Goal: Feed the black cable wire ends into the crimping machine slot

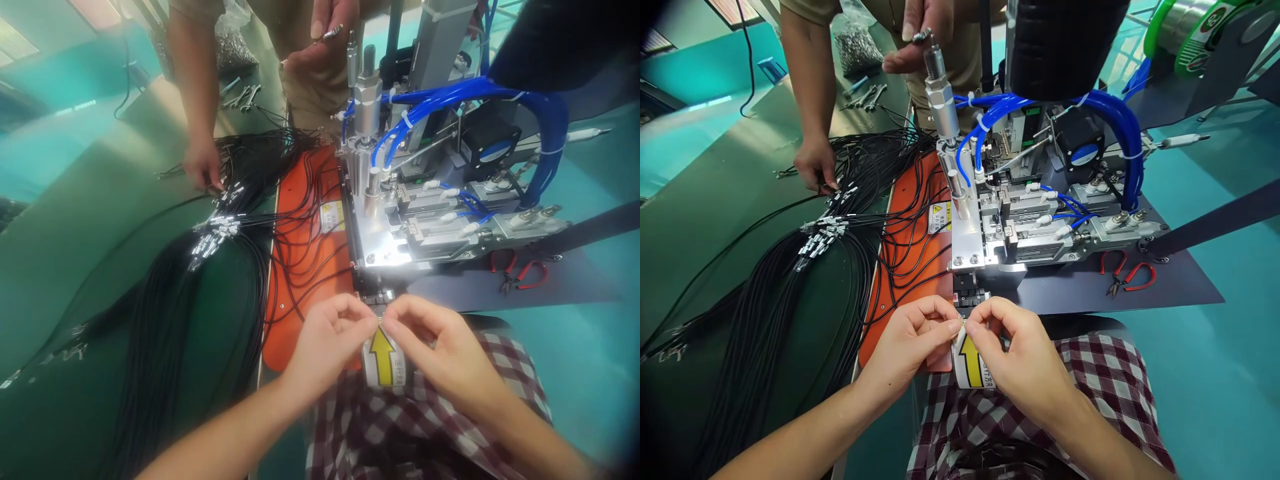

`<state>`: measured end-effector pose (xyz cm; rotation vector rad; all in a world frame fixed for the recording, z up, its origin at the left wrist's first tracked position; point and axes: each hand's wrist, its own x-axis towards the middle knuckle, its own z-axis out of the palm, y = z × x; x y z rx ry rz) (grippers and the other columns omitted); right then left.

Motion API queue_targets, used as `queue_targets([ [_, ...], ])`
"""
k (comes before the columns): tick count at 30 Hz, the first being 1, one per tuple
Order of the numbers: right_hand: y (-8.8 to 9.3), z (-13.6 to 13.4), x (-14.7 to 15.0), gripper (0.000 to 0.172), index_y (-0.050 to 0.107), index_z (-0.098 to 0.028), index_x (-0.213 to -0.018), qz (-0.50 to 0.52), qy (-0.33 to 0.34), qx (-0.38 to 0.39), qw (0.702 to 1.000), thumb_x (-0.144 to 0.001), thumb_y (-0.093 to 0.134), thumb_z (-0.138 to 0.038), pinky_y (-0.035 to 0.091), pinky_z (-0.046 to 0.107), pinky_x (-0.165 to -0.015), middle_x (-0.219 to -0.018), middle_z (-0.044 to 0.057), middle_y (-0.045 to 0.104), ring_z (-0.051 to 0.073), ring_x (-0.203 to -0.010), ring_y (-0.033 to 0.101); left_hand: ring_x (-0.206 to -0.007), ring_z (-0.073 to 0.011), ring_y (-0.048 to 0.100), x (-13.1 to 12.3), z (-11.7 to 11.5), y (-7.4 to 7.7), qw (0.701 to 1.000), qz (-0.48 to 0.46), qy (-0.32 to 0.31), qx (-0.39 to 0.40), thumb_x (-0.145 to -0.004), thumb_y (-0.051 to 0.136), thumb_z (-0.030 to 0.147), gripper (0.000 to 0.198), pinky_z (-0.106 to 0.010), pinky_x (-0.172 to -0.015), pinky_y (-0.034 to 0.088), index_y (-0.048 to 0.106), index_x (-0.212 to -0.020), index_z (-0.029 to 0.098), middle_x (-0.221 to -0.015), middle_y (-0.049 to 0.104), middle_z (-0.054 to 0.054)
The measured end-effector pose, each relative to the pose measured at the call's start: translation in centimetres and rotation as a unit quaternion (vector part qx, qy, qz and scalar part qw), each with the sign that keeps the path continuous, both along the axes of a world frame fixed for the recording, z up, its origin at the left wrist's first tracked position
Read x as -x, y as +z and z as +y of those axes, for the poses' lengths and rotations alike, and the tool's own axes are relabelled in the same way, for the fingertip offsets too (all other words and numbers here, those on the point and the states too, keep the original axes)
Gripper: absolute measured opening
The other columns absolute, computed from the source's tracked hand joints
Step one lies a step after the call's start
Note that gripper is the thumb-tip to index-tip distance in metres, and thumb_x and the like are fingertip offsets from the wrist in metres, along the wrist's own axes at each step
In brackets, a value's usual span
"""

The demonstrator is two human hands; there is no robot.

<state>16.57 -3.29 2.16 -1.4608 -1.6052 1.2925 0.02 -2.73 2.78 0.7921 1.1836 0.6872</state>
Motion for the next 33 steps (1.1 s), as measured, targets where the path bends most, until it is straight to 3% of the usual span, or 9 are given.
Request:
queue_targets([
  [6,0.0,0.0,-0.1,0.017,0.055,-0.020,-0.076,-0.030,0.043,-0.101,0.994,-0.092,0.049,-0.024,0.040,0.026,-0.057,-0.071,0.000,0.054,0.014,-0.062,0.050,-0.041,-0.0047,0.039,0.1,0.0,0.0,0.999,0.033,-0.013,-0.004,-0.074,0.071,0.037,0.026,-0.015,-0.040,0.035,0.057,-0.072,0.015,-0.050,0.048,0.005],
  [12,-0.2,0.4,-0.4,0.023,0.059,-0.020,-0.079,0.024,0.022,0.019,0.999,-0.094,0.046,-0.031,0.044,0.024,-0.057,-0.073,0.001,0.060,0.015,-0.067,0.055,-0.039,-0.0032,0.030,0.1,0.1,-0.2,1.000,0.011,-0.004,0.006,-0.075,0.068,0.031,0.019,-0.014,-0.038,0.030,0.058,-0.071,0.015,-0.047,0.042,0.008],
  [18,-0.1,0.2,-0.4,0.020,0.062,-0.020,-0.078,-0.020,0.020,-0.012,1.000,-0.091,0.052,-0.032,0.044,0.025,-0.057,-0.069,0.000,0.059,0.015,-0.063,0.054,-0.038,-0.0035,0.027,0.3,0.1,-0.1,1.000,0.019,-0.013,0.007,-0.077,0.068,0.033,0.020,-0.015,-0.040,0.034,0.058,-0.073,0.016,-0.043,0.033,0.011],
  [23,-0.1,-0.1,0.4,0.020,0.061,-0.019,-0.073,0.028,-0.018,0.015,0.999,-0.087,0.056,-0.033,0.043,0.025,-0.057,-0.065,-0.001,0.057,0.014,-0.061,0.051,-0.038,-0.0042,0.028,0.4,0.0,-0.1,1.000,0.012,-0.009,0.006,-0.078,0.065,0.031,0.016,-0.017,-0.041,0.035,0.058,-0.074,0.017,-0.043,0.031,0.011],
  [33,-0.8,-1.0,1.2,0.021,0.061,-0.019,-0.074,0.115,-0.079,0.065,0.988,-0.084,0.061,-0.037,0.043,0.024,-0.056,-0.067,0.000,0.058,0.014,-0.061,0.051,-0.042,-0.0038,0.023,0.2,0.0,-0.2,1.000,-0.027,0.008,-0.006,-0.081,0.063,0.027,0.014,-0.018,-0.042,0.020,0.056,-0.074,0.016,-0.046,0.033,0.010],
])
